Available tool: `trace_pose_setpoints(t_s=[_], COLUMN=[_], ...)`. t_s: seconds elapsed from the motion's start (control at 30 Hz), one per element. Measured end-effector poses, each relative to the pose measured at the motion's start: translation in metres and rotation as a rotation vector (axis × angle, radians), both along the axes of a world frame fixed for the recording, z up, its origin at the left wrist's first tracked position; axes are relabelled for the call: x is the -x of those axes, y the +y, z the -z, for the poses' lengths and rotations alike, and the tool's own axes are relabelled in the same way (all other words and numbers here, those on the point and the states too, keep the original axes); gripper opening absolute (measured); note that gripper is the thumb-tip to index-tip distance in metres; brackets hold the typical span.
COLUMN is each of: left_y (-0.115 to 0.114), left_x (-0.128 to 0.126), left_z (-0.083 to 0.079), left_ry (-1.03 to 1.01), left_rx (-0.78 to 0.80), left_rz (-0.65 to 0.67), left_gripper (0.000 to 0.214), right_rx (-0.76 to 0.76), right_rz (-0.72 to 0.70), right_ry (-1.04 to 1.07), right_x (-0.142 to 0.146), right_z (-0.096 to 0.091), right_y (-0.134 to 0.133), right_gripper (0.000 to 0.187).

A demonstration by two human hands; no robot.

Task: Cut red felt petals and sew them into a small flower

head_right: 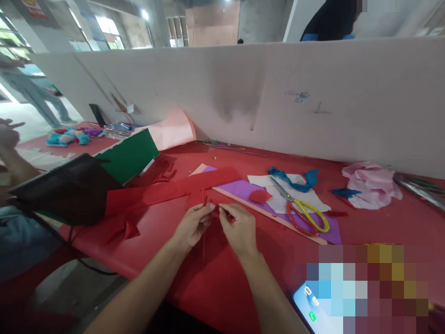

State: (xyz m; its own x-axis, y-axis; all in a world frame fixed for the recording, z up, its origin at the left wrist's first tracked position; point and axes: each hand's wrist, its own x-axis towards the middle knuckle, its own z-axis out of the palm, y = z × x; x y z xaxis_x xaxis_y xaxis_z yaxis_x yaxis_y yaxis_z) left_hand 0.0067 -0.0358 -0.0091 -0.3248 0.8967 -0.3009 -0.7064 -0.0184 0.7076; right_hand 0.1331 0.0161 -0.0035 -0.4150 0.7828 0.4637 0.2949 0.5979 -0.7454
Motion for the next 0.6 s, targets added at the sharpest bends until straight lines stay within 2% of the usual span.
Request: trace_pose_setpoints(t_s=[0.13, 0.23, 0.33, 0.4, 0.47, 0.53, 0.6], left_y=[0.0, 0.0, -0.001, -0.002, -0.003, -0.004, -0.005], left_x=[0.0, 0.001, 0.001, 0.001, 0.001, 0.001, -0.001], left_z=[0.003, 0.005, 0.003, 0.001, -0.001, -0.002, -0.003], left_ry=[0.011, 0.029, 0.035, 0.021, -0.025, -0.071, -0.076], left_rx=[-0.005, -0.011, -0.025, -0.013, 0.0, 0.005, -0.001], left_rz=[-0.004, -0.005, 0.026, 0.098, 0.18, 0.226, 0.246], left_gripper=[0.019, 0.015, 0.014, 0.016, 0.02, 0.024, 0.025], right_rx=[0.043, 0.169, 0.323, 0.296, 0.161, 0.134, 0.345], right_rz=[-0.004, 0.046, 0.1, 0.137, 0.192, 0.195, 0.075], right_ry=[0.019, 0.05, 0.054, 0.004, -0.029, 0.032, 0.176], right_x=[0.001, 0.001, 0.0, 0.0, 0.0, 0.0, 0.001], right_z=[0.0, 0.007, 0.017, 0.019, 0.018, 0.013, 0.006], right_y=[-0.002, 0.002, 0.012, 0.017, 0.019, 0.018, 0.013], right_gripper=[0.018, 0.019, 0.029, 0.035, 0.036, 0.033, 0.032])
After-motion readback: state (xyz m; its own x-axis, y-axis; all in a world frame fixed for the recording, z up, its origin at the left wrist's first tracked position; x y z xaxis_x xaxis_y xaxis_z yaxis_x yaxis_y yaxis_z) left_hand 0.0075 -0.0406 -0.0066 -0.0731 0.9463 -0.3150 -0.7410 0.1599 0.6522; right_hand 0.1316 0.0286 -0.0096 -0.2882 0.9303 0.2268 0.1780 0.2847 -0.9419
